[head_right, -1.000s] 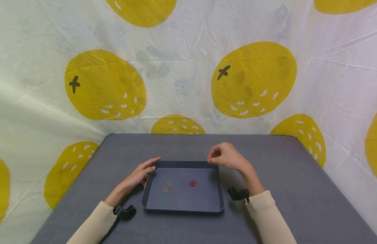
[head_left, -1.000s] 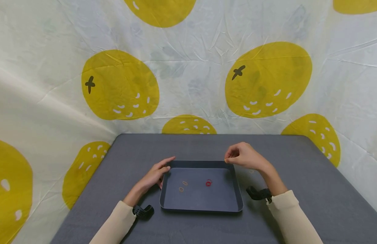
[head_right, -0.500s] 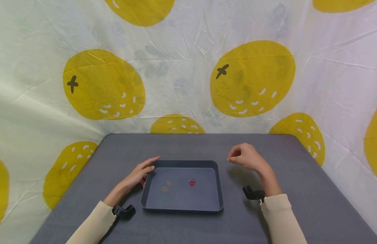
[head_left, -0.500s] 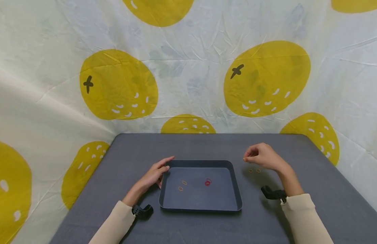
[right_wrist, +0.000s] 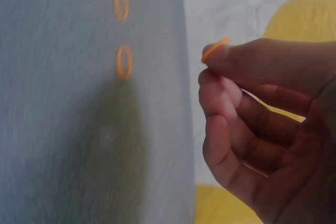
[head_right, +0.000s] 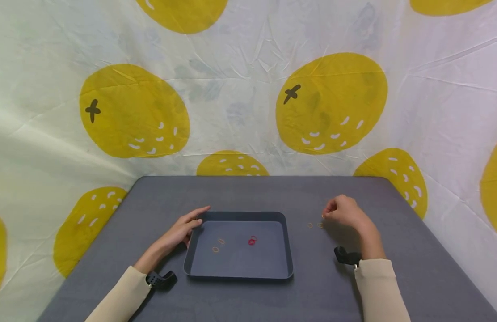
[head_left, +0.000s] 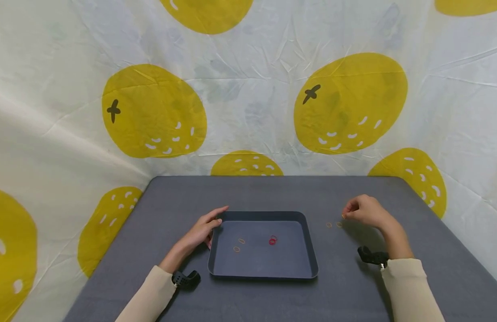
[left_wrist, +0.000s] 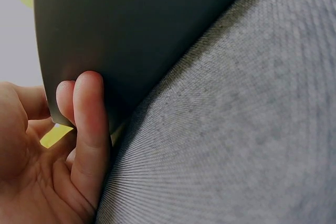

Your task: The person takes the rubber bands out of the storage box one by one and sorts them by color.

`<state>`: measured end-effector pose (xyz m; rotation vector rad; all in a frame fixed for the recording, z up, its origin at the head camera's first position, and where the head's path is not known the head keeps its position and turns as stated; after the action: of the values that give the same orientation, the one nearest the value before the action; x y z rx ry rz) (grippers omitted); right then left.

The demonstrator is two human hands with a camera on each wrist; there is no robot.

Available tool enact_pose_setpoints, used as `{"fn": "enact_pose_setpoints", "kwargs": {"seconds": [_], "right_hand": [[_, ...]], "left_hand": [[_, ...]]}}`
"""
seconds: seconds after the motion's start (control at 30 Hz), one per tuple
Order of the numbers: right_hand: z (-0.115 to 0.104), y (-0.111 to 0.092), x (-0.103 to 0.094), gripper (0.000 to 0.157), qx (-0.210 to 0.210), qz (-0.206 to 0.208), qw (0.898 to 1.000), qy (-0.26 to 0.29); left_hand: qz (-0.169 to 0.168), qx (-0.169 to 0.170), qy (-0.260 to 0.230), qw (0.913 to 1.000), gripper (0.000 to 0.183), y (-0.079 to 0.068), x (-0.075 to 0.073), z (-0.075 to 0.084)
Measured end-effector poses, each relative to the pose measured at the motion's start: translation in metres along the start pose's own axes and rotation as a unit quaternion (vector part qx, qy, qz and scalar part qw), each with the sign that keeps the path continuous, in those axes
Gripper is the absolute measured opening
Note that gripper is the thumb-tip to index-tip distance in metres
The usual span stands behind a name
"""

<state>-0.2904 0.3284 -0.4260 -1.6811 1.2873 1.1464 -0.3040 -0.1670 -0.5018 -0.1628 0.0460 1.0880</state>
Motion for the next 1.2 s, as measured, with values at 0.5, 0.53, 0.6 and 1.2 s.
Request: {"fn": "enact_pose_setpoints", "kwargs": {"seconds": [0.5, 0.53, 0.6, 1.2], "right_hand": [[0.03, -0.003, 0.012, 0.009, 0.041, -0.02, 0.998, -0.033], [0.031, -0.003, 0.013, 0.009, 0.041, -0.021, 0.998, -0.032], [0.032, -0.003, 0.016, 0.009, 0.044, -0.022, 0.998, -0.032], [0.032, -0.003, 0.025, 0.009, 0.061, -0.018, 0.998, -0.029]], "left_hand": [[-0.005, 0.0, -0.005, 1.0, 0.047, -0.001, -0.002, 0.001], [-0.006, 0.0, -0.005, 1.0, 0.047, -0.001, -0.002, 0.001], [-0.01, 0.0, -0.005, 0.9999, 0.048, 0.0, -0.001, 0.001], [-0.002, -0.005, -0.004, 1.0, 0.048, -0.001, -0.001, -0.001]]}}
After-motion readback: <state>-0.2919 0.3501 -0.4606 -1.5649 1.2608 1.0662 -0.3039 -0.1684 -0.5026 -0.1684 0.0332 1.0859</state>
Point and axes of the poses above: each hand's wrist, its own y-axis towards the middle knuckle, its own x-axis out of the palm, z = x × y, the point moved 2 cm from there along y, towards the middle knuckle, and after that the axes turned 9 degrees about -y, right-handed, at the moved point
